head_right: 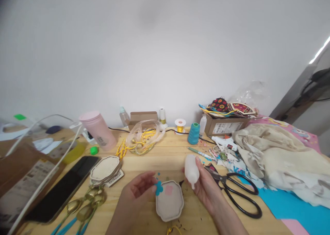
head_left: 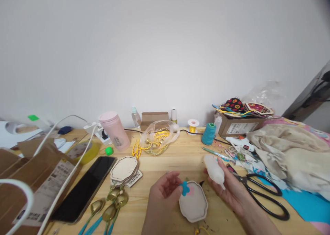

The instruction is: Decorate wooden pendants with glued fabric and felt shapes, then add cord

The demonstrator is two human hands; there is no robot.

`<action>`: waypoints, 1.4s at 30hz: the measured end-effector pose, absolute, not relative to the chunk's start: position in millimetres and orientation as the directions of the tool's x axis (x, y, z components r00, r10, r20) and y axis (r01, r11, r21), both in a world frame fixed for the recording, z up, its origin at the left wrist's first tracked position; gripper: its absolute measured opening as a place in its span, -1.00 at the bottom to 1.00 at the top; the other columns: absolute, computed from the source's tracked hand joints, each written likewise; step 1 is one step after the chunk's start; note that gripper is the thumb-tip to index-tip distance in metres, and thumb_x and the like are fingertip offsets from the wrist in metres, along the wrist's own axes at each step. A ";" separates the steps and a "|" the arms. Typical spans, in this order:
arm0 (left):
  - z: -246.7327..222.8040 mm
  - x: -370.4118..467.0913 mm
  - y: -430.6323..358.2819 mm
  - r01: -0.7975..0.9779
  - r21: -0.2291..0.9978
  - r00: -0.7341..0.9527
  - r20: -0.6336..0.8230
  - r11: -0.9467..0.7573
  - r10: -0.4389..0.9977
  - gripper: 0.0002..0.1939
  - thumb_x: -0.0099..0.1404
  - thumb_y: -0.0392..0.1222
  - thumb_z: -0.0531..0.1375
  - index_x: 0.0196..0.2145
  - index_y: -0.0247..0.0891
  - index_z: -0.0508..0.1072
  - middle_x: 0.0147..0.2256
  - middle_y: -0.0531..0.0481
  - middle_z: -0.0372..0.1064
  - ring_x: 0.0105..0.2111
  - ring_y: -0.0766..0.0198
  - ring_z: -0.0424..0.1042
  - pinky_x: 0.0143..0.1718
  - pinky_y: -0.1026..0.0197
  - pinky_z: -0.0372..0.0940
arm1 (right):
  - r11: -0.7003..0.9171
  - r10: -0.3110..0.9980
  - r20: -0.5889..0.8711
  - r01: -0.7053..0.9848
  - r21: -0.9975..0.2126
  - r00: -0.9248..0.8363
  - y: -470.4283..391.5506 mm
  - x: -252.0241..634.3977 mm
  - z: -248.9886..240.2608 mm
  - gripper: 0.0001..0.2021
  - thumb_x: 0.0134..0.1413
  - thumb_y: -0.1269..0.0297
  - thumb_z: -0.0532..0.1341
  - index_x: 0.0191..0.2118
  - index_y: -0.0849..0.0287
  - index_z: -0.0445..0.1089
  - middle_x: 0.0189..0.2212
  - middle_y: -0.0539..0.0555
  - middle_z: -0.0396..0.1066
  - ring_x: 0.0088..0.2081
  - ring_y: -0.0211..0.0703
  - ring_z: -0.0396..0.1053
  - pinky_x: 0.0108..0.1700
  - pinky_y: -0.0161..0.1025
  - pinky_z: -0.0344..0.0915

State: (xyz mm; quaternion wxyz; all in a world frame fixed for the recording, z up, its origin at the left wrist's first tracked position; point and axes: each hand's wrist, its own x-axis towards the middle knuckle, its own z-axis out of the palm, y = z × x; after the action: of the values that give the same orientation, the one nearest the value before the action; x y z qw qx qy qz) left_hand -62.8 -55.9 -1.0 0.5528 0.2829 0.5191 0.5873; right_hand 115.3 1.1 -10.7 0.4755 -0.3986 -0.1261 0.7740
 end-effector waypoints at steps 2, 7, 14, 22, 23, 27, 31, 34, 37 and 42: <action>-0.2 -66.5 -55.5 -0.359 0.916 -0.213 -0.265 0.177 0.941 -0.70 -0.25 -0.37 0.31 -0.43 -0.33 0.46 -0.55 -0.02 0.47 -0.49 0.27 0.43 -0.44 0.29 0.31 | -0.594 0.793 -0.509 -0.604 -0.530 -0.334 -0.2 113.6 -7.5 -0.61 -0.04 0.16 0.19 -0.07 0.14 0.16 -0.61 0.04 0.44 -0.71 -0.20 0.38 -0.75 -0.42 0.30; 3.8 -75.1 -56.6 -0.372 0.902 -0.188 -0.305 0.220 0.934 -0.69 -0.25 -0.32 0.33 -0.43 -0.32 0.48 -0.48 -0.11 0.51 -0.44 0.20 0.45 -0.39 0.25 0.32 | -0.637 0.771 -0.404 -0.599 -0.486 -0.492 2.4 112.8 -8.3 -0.56 0.03 0.28 0.15 0.05 0.02 0.07 -0.45 0.09 0.47 -0.51 -0.21 0.46 -0.51 -0.38 0.39; 1.5 -79.7 -55.7 -0.404 0.897 -0.238 -0.292 0.178 0.926 -0.70 -0.27 -0.32 0.33 -0.45 -0.33 0.50 -0.43 -0.15 0.51 -0.38 0.15 0.46 -0.34 0.20 0.34 | -0.699 0.710 -0.499 -0.581 -0.417 -0.497 5.7 108.3 -4.2 -0.77 0.05 0.25 0.12 -0.22 0.32 0.27 -0.54 0.15 0.47 -0.61 -0.23 0.42 -0.57 -0.42 0.36; -10.0 -81.6 -55.1 -0.448 0.881 -0.252 -0.287 0.152 0.924 -0.69 -0.22 -0.36 0.32 -0.39 -0.32 0.49 -0.45 -0.09 0.51 -0.41 0.21 0.46 -0.36 0.24 0.35 | -0.659 0.739 -0.501 -0.639 -0.397 -0.451 -7.6 98.0 -5.4 -0.70 -0.07 0.23 0.22 -0.21 0.31 0.32 -0.44 0.14 0.49 -0.54 -0.22 0.44 -0.50 -0.37 0.38; -10.6 -80.3 -55.1 -0.447 0.882 -0.254 -0.285 0.149 0.924 -0.69 -0.22 -0.36 0.32 -0.40 -0.32 0.49 -0.45 -0.08 0.51 -0.42 0.22 0.46 -0.36 0.24 0.35 | -0.665 0.735 -0.501 -0.625 -0.408 -0.456 -12.3 96.6 -4.7 -0.70 -0.10 0.24 0.23 -0.22 0.32 0.34 -0.44 0.15 0.49 -0.53 -0.21 0.44 -0.48 -0.37 0.38; -13.5 -72.5 -54.6 -0.446 0.883 -0.254 -0.280 0.145 0.926 -0.68 -0.24 -0.37 0.32 -0.41 -0.30 0.50 -0.47 -0.05 0.50 -0.42 0.22 0.46 -0.35 0.24 0.35 | -0.653 0.756 -0.482 -0.551 -0.519 -0.443 -33.1 92.7 -1.5 -0.75 -0.17 0.27 0.28 -0.32 0.32 0.39 -0.44 0.14 0.49 -0.50 -0.19 0.43 -0.43 -0.32 0.38; -14.0 -61.9 -55.4 -0.471 0.867 -0.270 -0.314 0.160 0.910 -0.67 -0.29 -0.36 0.34 -0.43 -0.29 0.50 -0.48 -0.04 0.50 -0.42 0.21 0.46 -0.36 0.24 0.35 | -0.589 0.808 -0.434 -0.510 -0.627 -0.399 -50.3 90.9 -0.3 -0.76 -0.17 0.27 0.28 -0.31 0.26 0.40 -0.38 0.13 0.47 -0.42 -0.15 0.42 -0.40 -0.27 0.37; -14.5 -53.7 -55.9 -0.497 0.855 -0.275 -0.319 0.150 0.907 -0.67 -0.31 -0.37 0.35 -0.45 -0.29 0.50 -0.50 -0.03 0.50 -0.44 0.23 0.46 -0.39 0.27 0.35 | -0.564 0.825 -0.417 -0.523 -0.639 -0.380 -57.5 91.7 -3.2 -0.76 -0.19 0.25 0.29 -0.32 0.23 0.40 -0.45 0.09 0.47 -0.47 -0.20 0.41 -0.41 -0.28 0.37; -18.2 -48.4 -55.8 -0.516 0.843 -0.263 -0.326 0.153 0.908 -0.66 -0.33 -0.37 0.36 -0.46 -0.29 0.51 -0.52 -0.02 0.49 -0.46 0.25 0.45 -0.41 0.28 0.35 | -0.562 0.827 -0.432 -0.554 -0.614 -0.360 -54.9 96.0 -5.8 -0.72 -0.21 0.25 0.30 -0.30 0.24 0.38 -0.44 0.10 0.47 -0.46 -0.18 0.43 -0.39 -0.27 0.38; -25.4 -53.5 -58.0 -0.592 0.788 -0.227 -0.364 0.169 0.903 -0.64 -0.31 -0.34 0.38 -0.42 -0.27 0.51 -0.50 -0.01 0.48 -0.46 0.30 0.44 -0.42 0.33 0.33 | -0.686 0.712 -0.625 -0.511 -0.518 -0.322 -20.6 108.1 4.2 -0.79 -0.05 0.23 0.20 -0.33 0.28 0.33 -0.62 0.07 0.43 -0.66 -0.28 0.38 -0.68 -0.46 0.31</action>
State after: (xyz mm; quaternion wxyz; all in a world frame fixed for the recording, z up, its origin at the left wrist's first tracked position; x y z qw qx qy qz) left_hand -53.5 -58.0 -25.4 0.5997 0.1642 0.4742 0.6233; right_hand 108.1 -20.6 4.2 0.3798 -0.4416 -0.1133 0.8049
